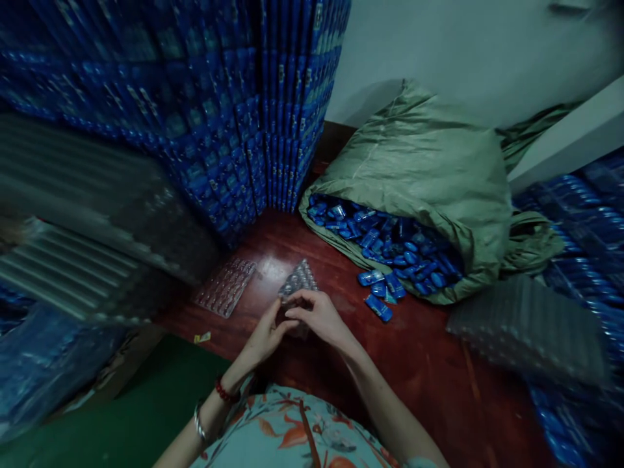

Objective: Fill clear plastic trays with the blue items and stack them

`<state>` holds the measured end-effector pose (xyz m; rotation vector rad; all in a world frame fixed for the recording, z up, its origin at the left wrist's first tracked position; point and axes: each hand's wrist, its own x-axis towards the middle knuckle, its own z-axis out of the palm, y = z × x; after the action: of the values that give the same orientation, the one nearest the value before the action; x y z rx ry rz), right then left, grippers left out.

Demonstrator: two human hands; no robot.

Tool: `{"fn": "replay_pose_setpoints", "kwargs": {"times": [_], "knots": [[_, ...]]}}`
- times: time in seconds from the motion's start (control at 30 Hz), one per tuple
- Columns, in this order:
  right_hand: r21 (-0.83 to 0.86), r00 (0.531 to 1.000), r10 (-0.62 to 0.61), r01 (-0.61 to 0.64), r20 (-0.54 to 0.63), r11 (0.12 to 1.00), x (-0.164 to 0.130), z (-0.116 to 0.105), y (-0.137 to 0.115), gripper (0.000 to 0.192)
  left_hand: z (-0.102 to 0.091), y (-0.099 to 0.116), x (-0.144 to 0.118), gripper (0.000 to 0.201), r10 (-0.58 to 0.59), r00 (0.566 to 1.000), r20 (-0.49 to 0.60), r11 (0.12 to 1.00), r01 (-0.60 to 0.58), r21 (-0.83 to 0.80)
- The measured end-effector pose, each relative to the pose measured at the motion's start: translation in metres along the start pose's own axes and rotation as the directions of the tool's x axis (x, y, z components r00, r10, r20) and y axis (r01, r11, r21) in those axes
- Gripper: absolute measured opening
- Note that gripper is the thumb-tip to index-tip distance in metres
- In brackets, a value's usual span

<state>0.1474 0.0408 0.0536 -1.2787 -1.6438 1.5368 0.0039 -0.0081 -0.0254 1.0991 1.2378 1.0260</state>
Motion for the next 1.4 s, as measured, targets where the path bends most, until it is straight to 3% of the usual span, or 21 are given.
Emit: {"fn": "replay_pose_setpoints", "kwargs": {"times": [0.23, 0.37, 0.7, 0.9, 1.1, 1.27, 1.4], "knots": [[0.157, 0.997, 0.062, -0.068, 0.046, 0.985, 0.005, -0.008, -0.007, 0.016, -0.006, 0.012, 0.000, 0.064, 0.040, 0.999, -0.010, 0.998, -0.039, 0.049], [0.198, 0.996, 0.071, -0.079, 0.050, 0.977, 0.005, -0.008, -0.005, 0.018, -0.008, 0.019, -0.001, 0.061, 0.005, 1.000, 0.003, 0.999, -0.005, 0.054], [0.265, 0.990, 0.117, -0.134, 0.079, 0.955, 0.004, -0.007, -0.006, 0.019, -0.011, 0.017, -0.006, 0.063, -0.045, 0.999, 0.008, 0.999, 0.045, 0.018], [0.105, 0.999, 0.025, -0.029, 0.046, 0.994, 0.001, -0.006, -0.007, 0.016, -0.006, 0.016, -0.007, 0.068, -0.059, 0.998, 0.037, 0.996, 0.061, -0.071], [-0.062, 0.997, -0.071, 0.069, -0.030, 0.996, -0.007, -0.001, -0.018, 0.021, -0.003, 0.014, -0.006, 0.070, -0.070, 0.997, -0.021, 0.990, 0.067, -0.122], [-0.268, 0.987, -0.080, 0.039, -0.142, 0.963, -0.011, 0.010, -0.025, 0.022, -0.001, 0.011, -0.007, 0.075, -0.070, 0.996, -0.051, 0.996, 0.067, -0.064], [-0.332, 0.969, -0.065, -0.019, -0.239, 0.943, -0.008, 0.016, -0.023, 0.021, 0.003, 0.014, -0.008, 0.084, -0.079, 0.996, -0.031, 0.994, 0.076, -0.083]]}}
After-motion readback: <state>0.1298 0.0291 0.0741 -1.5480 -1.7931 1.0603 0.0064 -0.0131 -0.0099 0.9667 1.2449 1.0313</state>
